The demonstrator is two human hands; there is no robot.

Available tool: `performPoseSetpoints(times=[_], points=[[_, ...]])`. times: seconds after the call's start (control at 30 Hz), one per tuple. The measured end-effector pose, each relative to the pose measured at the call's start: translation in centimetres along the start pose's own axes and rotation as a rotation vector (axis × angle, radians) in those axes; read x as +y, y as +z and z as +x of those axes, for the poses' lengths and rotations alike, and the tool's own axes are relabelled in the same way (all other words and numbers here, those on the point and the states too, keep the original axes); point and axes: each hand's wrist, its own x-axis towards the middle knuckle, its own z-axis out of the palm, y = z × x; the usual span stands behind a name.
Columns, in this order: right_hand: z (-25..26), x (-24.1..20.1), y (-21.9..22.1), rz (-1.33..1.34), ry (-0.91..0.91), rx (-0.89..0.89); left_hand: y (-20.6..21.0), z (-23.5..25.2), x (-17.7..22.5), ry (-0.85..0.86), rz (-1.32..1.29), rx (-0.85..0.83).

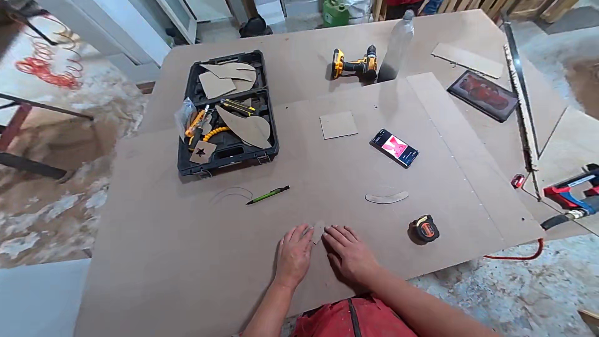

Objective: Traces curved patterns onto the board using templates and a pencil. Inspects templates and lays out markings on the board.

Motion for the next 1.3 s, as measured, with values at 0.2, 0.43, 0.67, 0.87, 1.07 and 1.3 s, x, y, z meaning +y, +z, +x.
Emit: performPoseSetpoints(times=[0.2, 0.43, 0.67, 0.87, 1.07, 1.3], points=[[0.0, 0.1, 1.6, -0.164, -0.02, 0.065, 1.3, -0.5, -1.6, 0.021, 0.054, 0.094], [0.4, -0.1, 1.3, -0.161, 0.02, 0.003, 2.4, -0.4, -2.3, 0.087, 0.122, 0.125], [0.3, 0.1, 1.7, -0.177, 0.0, 0.034, 2.5, -0.7, -2.5, 0.117, 0.109, 0.172], [0.3, 0.0, 1.6, -0.171, -0.003, 0.026, 2.4, -0.6, -2.4, 0.114, 0.121, 0.169], [0.3, -0.1, 1.2, -0.129, -0.078, 0.009, 1.6, -0.6, -1.4, 0.05, 0.188, 0.136], [0.3, -0.2, 1.1, -0.112, -0.083, 0.004, 2.1, -1.5, -2.3, 0.068, 0.164, 0.065]])
